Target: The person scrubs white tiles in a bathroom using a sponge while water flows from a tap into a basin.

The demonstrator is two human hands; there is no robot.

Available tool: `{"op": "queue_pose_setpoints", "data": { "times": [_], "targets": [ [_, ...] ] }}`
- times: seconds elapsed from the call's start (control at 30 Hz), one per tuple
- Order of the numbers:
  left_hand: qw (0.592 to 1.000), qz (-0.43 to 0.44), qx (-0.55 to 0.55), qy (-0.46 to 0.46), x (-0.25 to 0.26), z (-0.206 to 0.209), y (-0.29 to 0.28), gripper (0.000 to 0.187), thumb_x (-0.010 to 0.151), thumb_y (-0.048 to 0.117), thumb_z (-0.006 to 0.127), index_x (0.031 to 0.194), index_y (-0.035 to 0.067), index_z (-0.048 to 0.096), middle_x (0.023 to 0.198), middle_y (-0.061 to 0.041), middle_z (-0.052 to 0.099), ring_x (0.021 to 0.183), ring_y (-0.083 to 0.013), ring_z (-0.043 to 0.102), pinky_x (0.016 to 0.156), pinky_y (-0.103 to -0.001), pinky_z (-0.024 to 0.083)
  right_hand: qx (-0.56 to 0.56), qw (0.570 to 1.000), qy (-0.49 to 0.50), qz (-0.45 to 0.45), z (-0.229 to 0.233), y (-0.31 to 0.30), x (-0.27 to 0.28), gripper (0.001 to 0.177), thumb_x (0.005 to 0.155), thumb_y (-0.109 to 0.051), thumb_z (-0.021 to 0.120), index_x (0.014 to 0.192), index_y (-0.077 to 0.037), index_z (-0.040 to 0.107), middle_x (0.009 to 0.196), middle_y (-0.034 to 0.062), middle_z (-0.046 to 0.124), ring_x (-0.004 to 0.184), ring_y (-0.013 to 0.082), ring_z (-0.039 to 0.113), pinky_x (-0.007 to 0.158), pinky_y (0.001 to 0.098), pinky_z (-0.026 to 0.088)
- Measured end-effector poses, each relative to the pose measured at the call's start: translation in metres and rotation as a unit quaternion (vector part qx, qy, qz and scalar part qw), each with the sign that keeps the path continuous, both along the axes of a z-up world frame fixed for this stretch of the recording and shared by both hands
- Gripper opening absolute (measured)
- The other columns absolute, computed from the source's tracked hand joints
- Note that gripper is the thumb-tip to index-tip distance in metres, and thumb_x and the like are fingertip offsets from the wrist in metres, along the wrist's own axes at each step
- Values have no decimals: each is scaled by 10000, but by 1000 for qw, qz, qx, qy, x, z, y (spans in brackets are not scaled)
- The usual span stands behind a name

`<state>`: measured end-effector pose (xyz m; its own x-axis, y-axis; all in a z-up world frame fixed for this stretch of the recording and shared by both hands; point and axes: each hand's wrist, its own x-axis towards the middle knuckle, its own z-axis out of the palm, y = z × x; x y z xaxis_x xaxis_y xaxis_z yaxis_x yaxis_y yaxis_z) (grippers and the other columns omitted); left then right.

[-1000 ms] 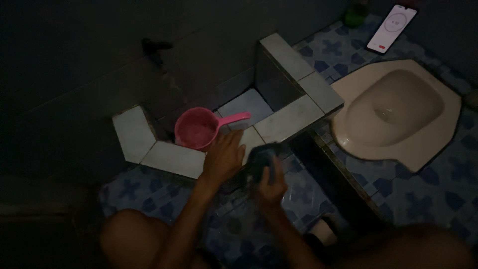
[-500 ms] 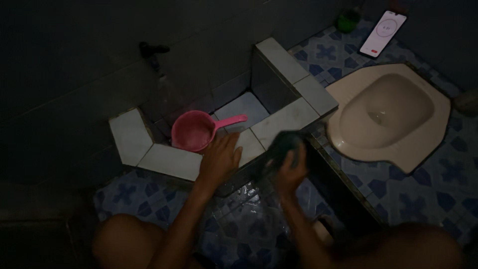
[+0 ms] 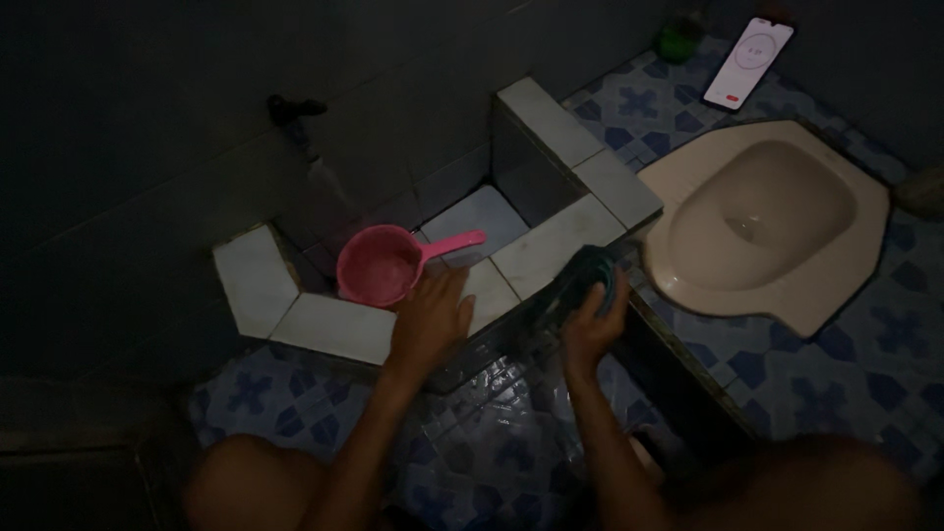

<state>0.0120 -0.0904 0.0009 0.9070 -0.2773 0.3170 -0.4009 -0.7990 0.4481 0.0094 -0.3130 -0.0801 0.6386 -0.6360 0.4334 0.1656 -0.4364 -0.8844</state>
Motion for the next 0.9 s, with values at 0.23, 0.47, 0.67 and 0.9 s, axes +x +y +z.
{"op": "queue_pose_setpoints", "data": {
  "times": [0.23,0.47,0.67,0.9],
  "targets": [
    [999,-18,-25,-31,2,-1,0,409,962,230,601,1288,-14,634,1203,-223,683,1107,-414,620,977,-513,464,-25,997,41,63,-3,43,-43,402,1063,-146,563,1417,46,564,1398,277,622,1253,369,646,1017,394,508],
    [999,-15,-42,-24,6,-5,-6,421,952,225,600,1293,-21,636,1163,-228,690,1073,-412,638,948,-503,479,-4,998,32,51,22,6,-11,390,1084,-153,533,1430,23,577,1341,247,682,1208,358,689,998,393,537],
    [996,-32,-30,-72,23,-9,-27,433,946,237,616,1281,-38,623,1201,-238,688,1107,-418,637,968,-516,459,-54,998,7,9,18,-17,8,390,1103,-151,538,1438,47,563,1422,264,624,1307,377,611,1088,415,480],
    [998,-47,-49,8,41,-8,-56,478,996,270,577,1358,-42,572,1285,-251,653,1143,-413,616,1003,-516,453,26,997,53,58,18,26,-28,417,1072,-196,528,1434,8,564,1345,225,677,1220,331,681,1025,386,524]
  ]
}}
